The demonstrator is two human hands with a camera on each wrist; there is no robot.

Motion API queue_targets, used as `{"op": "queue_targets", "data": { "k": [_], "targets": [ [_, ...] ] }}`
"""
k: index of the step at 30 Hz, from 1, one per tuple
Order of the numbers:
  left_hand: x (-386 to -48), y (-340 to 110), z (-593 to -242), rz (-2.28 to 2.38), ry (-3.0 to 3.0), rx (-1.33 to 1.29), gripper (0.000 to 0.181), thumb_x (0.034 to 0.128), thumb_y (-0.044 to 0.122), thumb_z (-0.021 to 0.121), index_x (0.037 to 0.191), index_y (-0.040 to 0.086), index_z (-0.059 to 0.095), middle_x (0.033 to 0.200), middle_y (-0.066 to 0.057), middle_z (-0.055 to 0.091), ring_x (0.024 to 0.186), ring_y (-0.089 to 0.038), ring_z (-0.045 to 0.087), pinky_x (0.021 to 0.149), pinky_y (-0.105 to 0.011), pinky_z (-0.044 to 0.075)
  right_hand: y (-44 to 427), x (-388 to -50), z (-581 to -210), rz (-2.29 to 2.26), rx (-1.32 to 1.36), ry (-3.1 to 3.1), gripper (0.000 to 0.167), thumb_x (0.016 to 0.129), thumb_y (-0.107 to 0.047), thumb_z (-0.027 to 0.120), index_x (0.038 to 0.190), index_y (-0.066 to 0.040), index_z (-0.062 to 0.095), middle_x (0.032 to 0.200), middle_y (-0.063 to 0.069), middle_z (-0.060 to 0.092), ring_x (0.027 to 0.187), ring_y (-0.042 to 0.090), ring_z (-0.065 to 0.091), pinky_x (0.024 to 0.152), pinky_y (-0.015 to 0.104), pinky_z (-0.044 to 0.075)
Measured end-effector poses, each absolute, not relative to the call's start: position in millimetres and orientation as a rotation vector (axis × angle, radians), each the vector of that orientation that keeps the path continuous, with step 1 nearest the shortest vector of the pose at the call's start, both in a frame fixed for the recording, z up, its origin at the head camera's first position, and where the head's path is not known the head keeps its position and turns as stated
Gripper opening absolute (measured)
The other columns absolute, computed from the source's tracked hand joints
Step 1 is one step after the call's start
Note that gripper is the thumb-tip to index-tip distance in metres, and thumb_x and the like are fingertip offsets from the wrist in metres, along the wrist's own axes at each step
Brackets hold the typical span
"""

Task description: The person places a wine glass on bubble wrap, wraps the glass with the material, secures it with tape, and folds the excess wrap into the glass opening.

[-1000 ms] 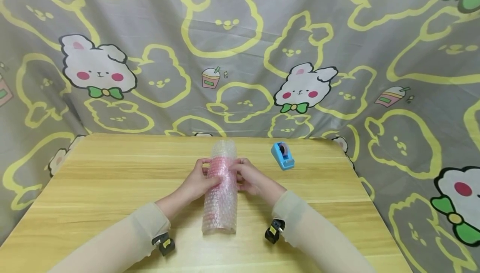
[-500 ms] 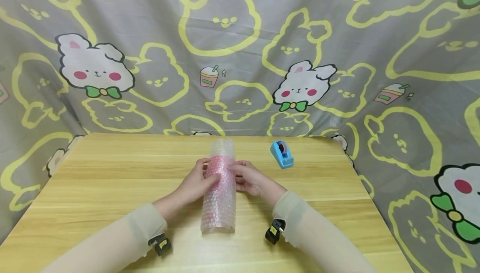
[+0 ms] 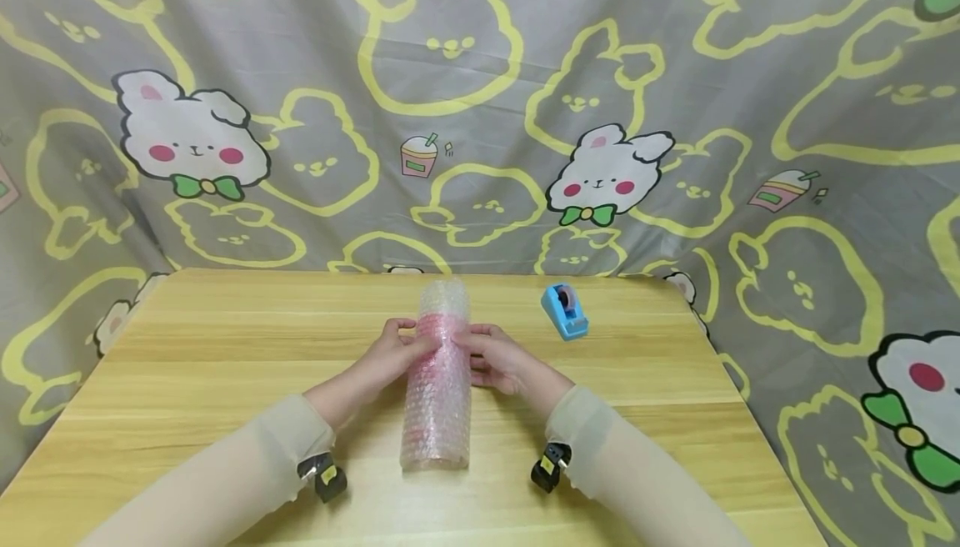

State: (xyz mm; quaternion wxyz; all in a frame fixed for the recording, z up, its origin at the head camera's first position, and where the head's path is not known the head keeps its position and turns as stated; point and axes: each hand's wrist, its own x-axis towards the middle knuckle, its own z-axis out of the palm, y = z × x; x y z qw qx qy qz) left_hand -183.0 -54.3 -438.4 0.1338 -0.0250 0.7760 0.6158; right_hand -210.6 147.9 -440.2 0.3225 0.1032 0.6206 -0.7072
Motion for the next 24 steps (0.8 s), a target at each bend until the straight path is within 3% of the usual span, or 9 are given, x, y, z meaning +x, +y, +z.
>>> {"op": "queue_targets", "data": {
  "k": [9, 16, 24],
  "targets": [
    [-184, -56, -436, 1.836, 2.129, -0.124, 0.069, 0.0894, 0.024, 0.073, 0.138, -0.002, 0.032, 0.126, -0.026, 0.054, 0.108, -0.032, 0.062, 0.092, -0.041, 0.054, 150, -208, -438, -1.896, 0.265, 1.593, 0.059, 0.098, -0.026, 0.064, 0.144, -0.008, 0.032, 0.123, 0.016, 0.054, 0.104, 0.026, 0.056, 0.081, 0.036, 0.056],
    [-186, -60, -438, 1.854, 1.995, -0.216, 0.079, 0.0880, 0.026, 0.074, 0.143, -0.005, 0.027, 0.133, -0.027, 0.046, 0.108, -0.033, 0.061, 0.090, -0.044, 0.055, 152, -206, -441, -1.893, 0.286, 1.557, 0.049, 0.100, -0.024, 0.060, 0.139, 0.000, 0.042, 0.114, 0.012, 0.061, 0.103, 0.025, 0.058, 0.087, 0.036, 0.056],
    [-189, -65, -442, 1.809, 1.939, -0.196, 0.064, 0.0900, 0.030, 0.070, 0.132, -0.011, 0.043, 0.119, -0.020, 0.058, 0.099, -0.024, 0.062, 0.084, -0.037, 0.058, 149, -206, -443, -1.901, 0.300, 1.538, 0.046, 0.100, -0.023, 0.061, 0.133, 0.004, 0.046, 0.115, 0.015, 0.058, 0.102, 0.026, 0.058, 0.087, 0.036, 0.056]
  ]
}}
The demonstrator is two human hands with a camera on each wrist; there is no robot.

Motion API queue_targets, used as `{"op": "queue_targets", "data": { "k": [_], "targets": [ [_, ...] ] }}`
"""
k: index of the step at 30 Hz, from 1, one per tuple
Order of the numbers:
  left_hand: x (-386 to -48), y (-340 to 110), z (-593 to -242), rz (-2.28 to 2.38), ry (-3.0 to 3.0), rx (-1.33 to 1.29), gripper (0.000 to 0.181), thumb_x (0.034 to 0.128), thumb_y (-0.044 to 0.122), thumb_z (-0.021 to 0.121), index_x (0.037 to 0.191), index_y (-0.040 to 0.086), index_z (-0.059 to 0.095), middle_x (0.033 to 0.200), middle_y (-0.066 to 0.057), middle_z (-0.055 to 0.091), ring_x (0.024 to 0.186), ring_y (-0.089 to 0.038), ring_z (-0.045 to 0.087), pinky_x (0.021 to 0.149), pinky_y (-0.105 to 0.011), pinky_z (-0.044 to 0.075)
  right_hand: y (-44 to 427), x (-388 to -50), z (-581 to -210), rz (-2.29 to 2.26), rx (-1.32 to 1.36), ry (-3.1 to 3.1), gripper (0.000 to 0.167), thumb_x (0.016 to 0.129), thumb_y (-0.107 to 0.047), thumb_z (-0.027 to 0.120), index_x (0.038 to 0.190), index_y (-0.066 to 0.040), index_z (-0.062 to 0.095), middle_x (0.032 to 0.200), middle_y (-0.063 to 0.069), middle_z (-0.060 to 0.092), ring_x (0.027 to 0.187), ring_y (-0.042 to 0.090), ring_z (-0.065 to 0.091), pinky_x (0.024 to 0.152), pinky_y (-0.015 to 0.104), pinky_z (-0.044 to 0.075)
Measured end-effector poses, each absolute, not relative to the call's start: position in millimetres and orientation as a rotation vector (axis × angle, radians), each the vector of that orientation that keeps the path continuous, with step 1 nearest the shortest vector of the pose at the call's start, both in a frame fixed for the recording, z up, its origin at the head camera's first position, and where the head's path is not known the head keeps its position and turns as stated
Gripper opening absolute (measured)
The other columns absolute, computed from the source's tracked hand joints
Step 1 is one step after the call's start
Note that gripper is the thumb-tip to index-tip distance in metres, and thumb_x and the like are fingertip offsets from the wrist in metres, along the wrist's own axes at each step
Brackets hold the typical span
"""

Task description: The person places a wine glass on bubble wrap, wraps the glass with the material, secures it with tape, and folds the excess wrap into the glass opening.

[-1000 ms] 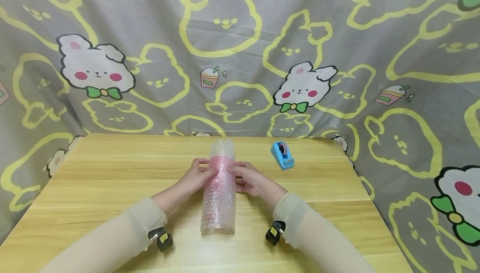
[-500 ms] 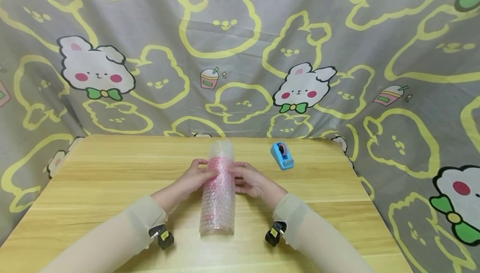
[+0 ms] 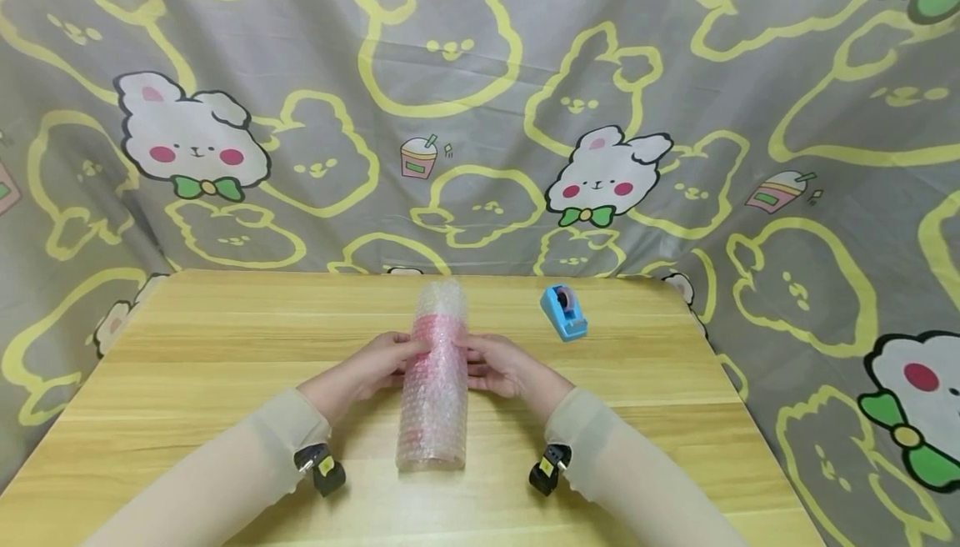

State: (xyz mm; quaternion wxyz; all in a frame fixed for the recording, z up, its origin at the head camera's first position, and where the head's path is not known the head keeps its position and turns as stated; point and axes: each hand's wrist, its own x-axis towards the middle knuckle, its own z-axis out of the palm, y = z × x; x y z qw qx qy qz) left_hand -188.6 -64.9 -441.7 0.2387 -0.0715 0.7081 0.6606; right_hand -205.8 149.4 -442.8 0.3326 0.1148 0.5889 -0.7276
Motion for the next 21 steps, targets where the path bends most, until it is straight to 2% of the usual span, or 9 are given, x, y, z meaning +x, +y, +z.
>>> {"op": "queue_targets", "data": {
  "k": [9, 16, 21],
  "targets": [
    [-193, -68, -446, 1.846, 1.902, -0.153, 0.056, 0.0905, 0.027, 0.069, 0.126, -0.010, 0.047, 0.113, -0.018, 0.060, 0.093, -0.022, 0.062, 0.079, -0.033, 0.057, 148, -207, -443, -1.916, 0.300, 1.531, 0.044, 0.101, -0.020, 0.059, 0.135, 0.005, 0.045, 0.112, 0.015, 0.057, 0.099, 0.025, 0.057, 0.083, 0.034, 0.058],
    [-192, -69, -442, 1.889, 1.932, -0.155, 0.064, 0.0899, 0.025, 0.070, 0.134, -0.010, 0.040, 0.120, -0.022, 0.056, 0.097, -0.026, 0.063, 0.081, -0.036, 0.058, 148, -209, -436, -1.939, 0.243, 1.531, 0.052, 0.100, -0.018, 0.061, 0.141, 0.004, 0.039, 0.109, 0.012, 0.061, 0.096, 0.022, 0.061, 0.085, 0.032, 0.057],
    [-191, -69, -437, 1.919, 1.986, -0.113, 0.065, 0.0902, 0.025, 0.072, 0.136, -0.007, 0.041, 0.120, -0.022, 0.056, 0.098, -0.027, 0.064, 0.081, -0.036, 0.058, 148, -210, -430, -1.972, 0.210, 1.555, 0.053, 0.099, -0.017, 0.062, 0.142, 0.001, 0.036, 0.111, 0.013, 0.061, 0.093, 0.020, 0.064, 0.081, 0.031, 0.057]
  ]
}}
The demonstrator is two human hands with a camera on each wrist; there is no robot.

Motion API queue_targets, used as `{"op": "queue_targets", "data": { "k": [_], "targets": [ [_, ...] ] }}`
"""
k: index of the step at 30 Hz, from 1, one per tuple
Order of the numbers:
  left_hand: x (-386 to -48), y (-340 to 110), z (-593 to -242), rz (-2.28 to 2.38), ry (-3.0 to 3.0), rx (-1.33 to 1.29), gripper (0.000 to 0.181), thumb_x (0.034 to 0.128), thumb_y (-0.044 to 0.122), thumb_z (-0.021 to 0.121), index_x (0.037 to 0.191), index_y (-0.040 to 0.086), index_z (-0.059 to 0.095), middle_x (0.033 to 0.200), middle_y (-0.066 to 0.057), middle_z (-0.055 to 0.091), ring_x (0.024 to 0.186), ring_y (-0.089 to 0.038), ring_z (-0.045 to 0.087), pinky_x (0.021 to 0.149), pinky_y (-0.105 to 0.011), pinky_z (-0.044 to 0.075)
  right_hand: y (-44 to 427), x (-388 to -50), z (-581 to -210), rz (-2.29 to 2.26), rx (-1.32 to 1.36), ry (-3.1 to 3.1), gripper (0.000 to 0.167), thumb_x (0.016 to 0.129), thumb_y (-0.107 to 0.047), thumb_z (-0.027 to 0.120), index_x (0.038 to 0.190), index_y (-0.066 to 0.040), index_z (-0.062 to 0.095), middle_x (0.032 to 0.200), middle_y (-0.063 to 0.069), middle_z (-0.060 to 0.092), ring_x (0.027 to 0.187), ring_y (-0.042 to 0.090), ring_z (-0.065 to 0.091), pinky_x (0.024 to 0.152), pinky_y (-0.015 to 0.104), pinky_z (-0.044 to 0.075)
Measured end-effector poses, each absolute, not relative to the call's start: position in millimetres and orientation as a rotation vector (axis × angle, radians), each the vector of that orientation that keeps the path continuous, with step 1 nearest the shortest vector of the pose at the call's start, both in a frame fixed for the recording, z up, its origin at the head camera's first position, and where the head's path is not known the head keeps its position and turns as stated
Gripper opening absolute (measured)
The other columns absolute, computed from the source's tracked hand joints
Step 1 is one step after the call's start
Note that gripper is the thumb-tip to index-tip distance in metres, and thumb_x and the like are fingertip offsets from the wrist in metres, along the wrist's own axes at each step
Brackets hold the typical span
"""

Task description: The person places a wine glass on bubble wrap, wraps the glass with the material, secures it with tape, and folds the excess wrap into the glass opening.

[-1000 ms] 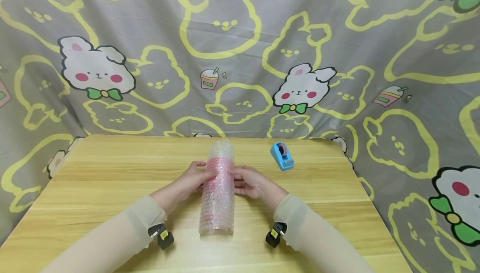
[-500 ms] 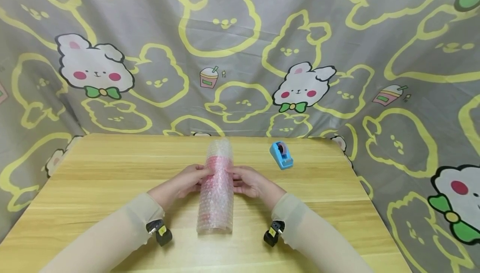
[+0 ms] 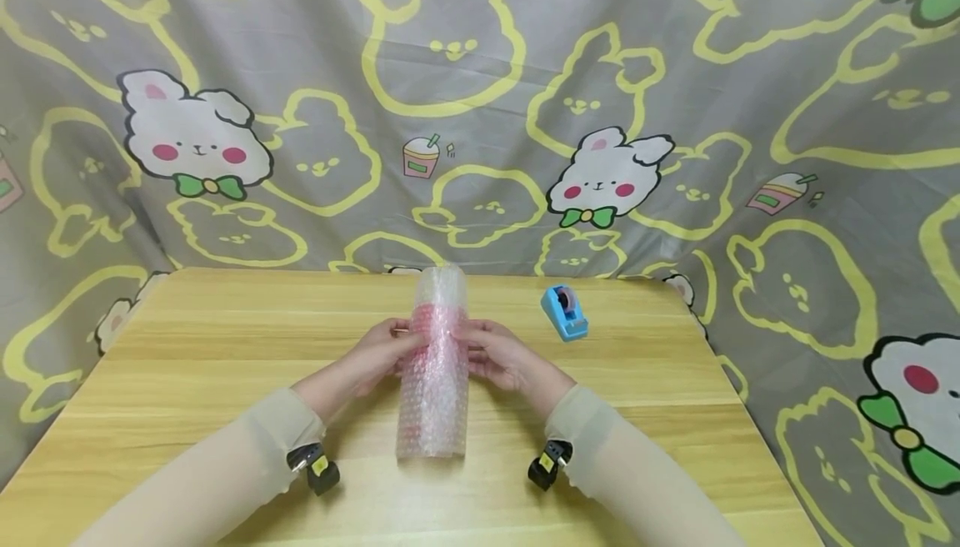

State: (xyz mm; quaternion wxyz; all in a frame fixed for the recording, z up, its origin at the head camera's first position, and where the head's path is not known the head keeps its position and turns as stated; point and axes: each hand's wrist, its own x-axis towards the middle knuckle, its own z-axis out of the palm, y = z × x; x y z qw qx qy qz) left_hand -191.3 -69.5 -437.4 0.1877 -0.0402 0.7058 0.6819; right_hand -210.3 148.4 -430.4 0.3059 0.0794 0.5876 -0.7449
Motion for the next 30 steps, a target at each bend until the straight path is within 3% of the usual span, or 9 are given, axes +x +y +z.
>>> {"op": "queue_targets", "data": {
  "k": [9, 21, 30],
  "targets": [
    [-192, -66, -426, 2.006, 2.080, -0.028, 0.066, 0.0864, 0.018, 0.076, 0.140, -0.003, 0.043, 0.127, -0.021, 0.054, 0.108, -0.033, 0.061, 0.089, -0.041, 0.057, 151, -212, -421, -2.059, 0.137, 1.571, 0.057, 0.097, -0.008, 0.062, 0.145, -0.007, 0.031, 0.114, 0.011, 0.060, 0.091, 0.019, 0.064, 0.079, 0.029, 0.056],
    [-194, -69, -421, 2.032, 2.243, 0.215, 0.071, 0.0849, 0.018, 0.081, 0.143, 0.005, 0.044, 0.136, -0.015, 0.052, 0.116, -0.032, 0.057, 0.090, -0.041, 0.056, 154, -215, -407, -2.133, -0.098, 1.593, 0.063, 0.092, 0.004, 0.061, 0.143, -0.013, 0.030, 0.125, 0.010, 0.050, 0.105, 0.019, 0.059, 0.087, 0.027, 0.054],
    [-192, -71, -417, 2.079, 2.230, 0.324, 0.074, 0.0834, 0.014, 0.083, 0.144, 0.010, 0.041, 0.141, -0.011, 0.049, 0.124, -0.029, 0.054, 0.100, -0.041, 0.051, 157, -215, -403, -2.171, -0.252, 1.550, 0.068, 0.086, 0.011, 0.065, 0.139, -0.018, 0.034, 0.128, 0.010, 0.051, 0.111, 0.021, 0.054, 0.088, 0.028, 0.052]
  ]
}}
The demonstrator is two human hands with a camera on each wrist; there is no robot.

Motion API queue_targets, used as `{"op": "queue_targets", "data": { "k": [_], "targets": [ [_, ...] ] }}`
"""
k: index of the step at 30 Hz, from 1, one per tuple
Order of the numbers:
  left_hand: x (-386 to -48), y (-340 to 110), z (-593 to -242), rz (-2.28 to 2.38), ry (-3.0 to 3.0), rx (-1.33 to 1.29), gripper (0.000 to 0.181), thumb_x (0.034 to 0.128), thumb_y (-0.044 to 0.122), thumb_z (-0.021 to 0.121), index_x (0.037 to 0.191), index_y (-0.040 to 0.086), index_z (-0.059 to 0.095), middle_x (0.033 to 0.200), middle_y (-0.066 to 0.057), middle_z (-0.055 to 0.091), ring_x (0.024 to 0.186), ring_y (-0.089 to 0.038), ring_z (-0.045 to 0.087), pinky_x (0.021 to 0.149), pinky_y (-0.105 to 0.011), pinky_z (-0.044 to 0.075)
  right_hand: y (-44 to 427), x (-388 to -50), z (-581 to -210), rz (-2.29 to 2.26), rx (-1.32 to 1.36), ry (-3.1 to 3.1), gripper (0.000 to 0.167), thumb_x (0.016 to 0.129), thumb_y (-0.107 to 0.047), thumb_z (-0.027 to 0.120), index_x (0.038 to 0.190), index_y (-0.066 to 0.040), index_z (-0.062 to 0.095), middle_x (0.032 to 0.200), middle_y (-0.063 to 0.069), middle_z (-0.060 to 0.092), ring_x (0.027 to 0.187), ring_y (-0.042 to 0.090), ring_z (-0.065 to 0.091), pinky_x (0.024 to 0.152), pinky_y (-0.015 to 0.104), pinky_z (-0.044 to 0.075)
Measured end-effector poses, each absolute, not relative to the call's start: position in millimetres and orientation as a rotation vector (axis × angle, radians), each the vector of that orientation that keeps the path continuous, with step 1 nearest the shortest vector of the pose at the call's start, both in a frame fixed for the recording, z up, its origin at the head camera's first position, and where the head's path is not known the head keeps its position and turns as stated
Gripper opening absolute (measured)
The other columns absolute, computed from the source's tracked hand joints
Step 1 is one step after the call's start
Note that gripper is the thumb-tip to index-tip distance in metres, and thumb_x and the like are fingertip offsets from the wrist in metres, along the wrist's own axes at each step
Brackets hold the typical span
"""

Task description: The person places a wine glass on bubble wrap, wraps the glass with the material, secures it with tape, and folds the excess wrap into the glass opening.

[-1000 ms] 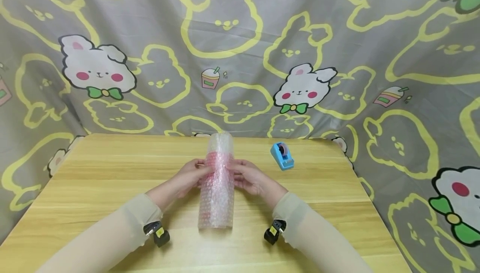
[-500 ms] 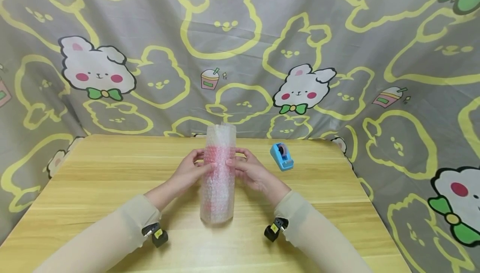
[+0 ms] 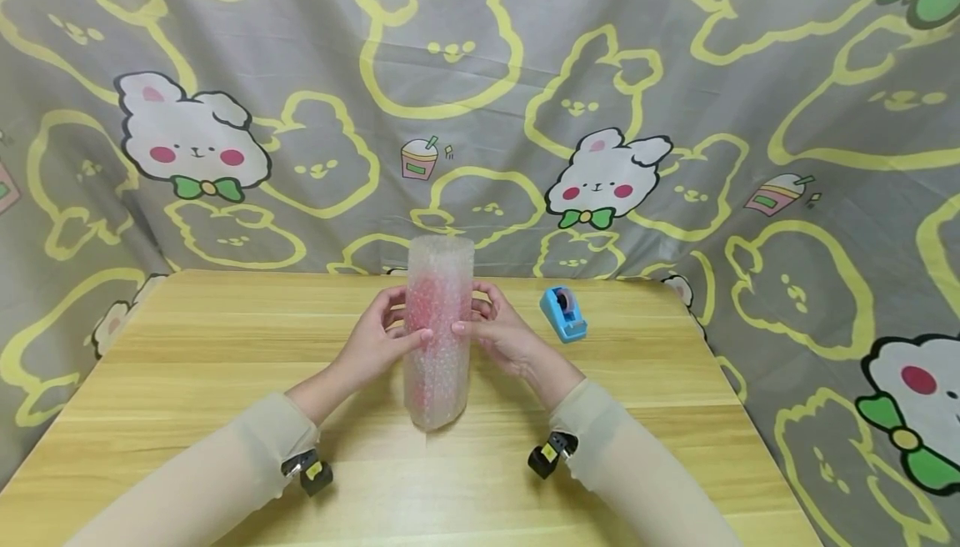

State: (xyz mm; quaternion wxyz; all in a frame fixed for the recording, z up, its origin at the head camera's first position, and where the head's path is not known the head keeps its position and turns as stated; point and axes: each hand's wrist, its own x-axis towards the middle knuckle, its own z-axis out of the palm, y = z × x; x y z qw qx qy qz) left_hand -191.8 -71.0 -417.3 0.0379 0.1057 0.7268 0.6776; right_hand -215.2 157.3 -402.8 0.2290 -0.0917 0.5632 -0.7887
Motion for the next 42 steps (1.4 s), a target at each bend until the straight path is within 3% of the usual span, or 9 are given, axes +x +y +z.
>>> {"op": "queue_targets", "data": {
  "k": [17, 31, 42],
  "targets": [
    [-190, -75, -410, 2.043, 2.350, 0.438, 0.079, 0.0791, 0.012, 0.086, 0.144, 0.014, 0.042, 0.144, -0.009, 0.050, 0.130, -0.028, 0.053, 0.105, -0.040, 0.048, 157, -217, -394, -2.198, -0.440, 1.568, 0.078, 0.079, 0.028, 0.056, 0.136, -0.022, 0.038, 0.135, 0.007, 0.048, 0.120, 0.023, 0.049, 0.094, 0.030, 0.053],
    [-191, -75, -412, 2.079, 2.395, 0.576, 0.081, 0.0770, 0.000, 0.085, 0.145, 0.008, 0.042, 0.145, -0.011, 0.049, 0.132, -0.029, 0.051, 0.107, -0.038, 0.045, 155, -215, -389, -2.221, -0.503, 1.583, 0.083, 0.076, 0.028, 0.057, 0.144, -0.010, 0.028, 0.134, 0.004, 0.050, 0.120, 0.021, 0.049, 0.094, 0.029, 0.054],
    [-192, -76, -416, 2.081, 2.343, 0.562, 0.081, 0.0784, -0.002, 0.083, 0.146, 0.008, 0.039, 0.148, -0.012, 0.046, 0.133, -0.030, 0.050, 0.108, -0.037, 0.044, 154, -215, -391, -2.172, -0.480, 1.644, 0.078, 0.077, 0.028, 0.057, 0.136, -0.019, 0.034, 0.135, 0.005, 0.046, 0.121, 0.022, 0.046, 0.096, 0.028, 0.052]
  ]
}}
